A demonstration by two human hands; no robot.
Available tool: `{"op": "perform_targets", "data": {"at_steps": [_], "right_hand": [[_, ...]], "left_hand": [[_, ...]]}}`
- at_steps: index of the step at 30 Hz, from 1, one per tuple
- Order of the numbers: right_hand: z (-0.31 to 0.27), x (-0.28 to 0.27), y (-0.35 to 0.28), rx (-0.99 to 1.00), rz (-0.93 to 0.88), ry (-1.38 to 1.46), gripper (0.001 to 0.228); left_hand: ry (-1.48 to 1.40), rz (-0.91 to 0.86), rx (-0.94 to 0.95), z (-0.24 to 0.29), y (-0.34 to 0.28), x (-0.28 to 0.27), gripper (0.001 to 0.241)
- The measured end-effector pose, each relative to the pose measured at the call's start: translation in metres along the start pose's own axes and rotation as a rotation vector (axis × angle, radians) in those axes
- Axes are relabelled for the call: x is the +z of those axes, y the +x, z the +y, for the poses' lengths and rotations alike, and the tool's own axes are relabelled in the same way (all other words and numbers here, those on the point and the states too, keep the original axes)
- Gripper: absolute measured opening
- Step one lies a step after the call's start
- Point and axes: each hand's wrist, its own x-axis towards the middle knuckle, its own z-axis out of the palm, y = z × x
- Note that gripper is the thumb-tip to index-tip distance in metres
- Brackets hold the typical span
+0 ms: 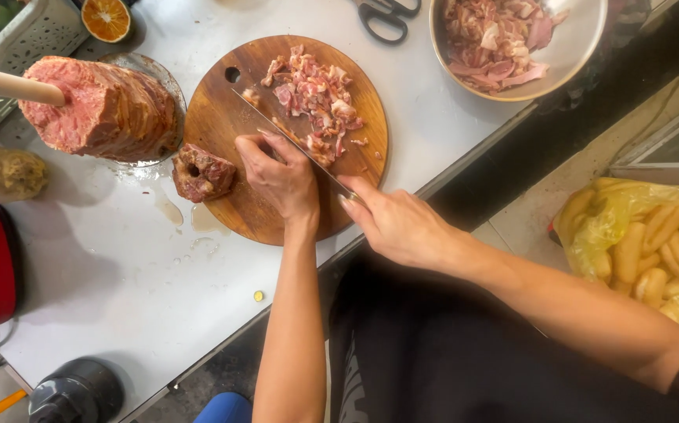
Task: The person is slicing cooked kebab meat from a rotisserie and chopping it on a wooden board.
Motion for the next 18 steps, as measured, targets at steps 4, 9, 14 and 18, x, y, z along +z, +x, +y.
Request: {"op": "perform_targets", "data": {"at_steps": [4,9,14,18], "right_hand": [[0.010,0.004,-0.039,0.195,-0.072,-0.068,0.044],[0.006,0.004,0.007,0.080,-0.043,-0.092,0.044],[-0.005,-0.009,-0.007,0.072,-0.037,-0.052,0.042],[-0.003,-0.021,-0.009,0.133,0.012,-0.073,0.044]], "left_hand": [[0.040,0.037,0.000,-0.007,-0.001,0.006,0.014],[0.007,0.022,-0.005,-0.002,0.000,0.004,0.013],[-0.010,0.024,-0.013,0.008,0.006,-0.002,0.014],[-0.035,0.015,-0.028,-0.001,0.001,0.003,0.015]]}}
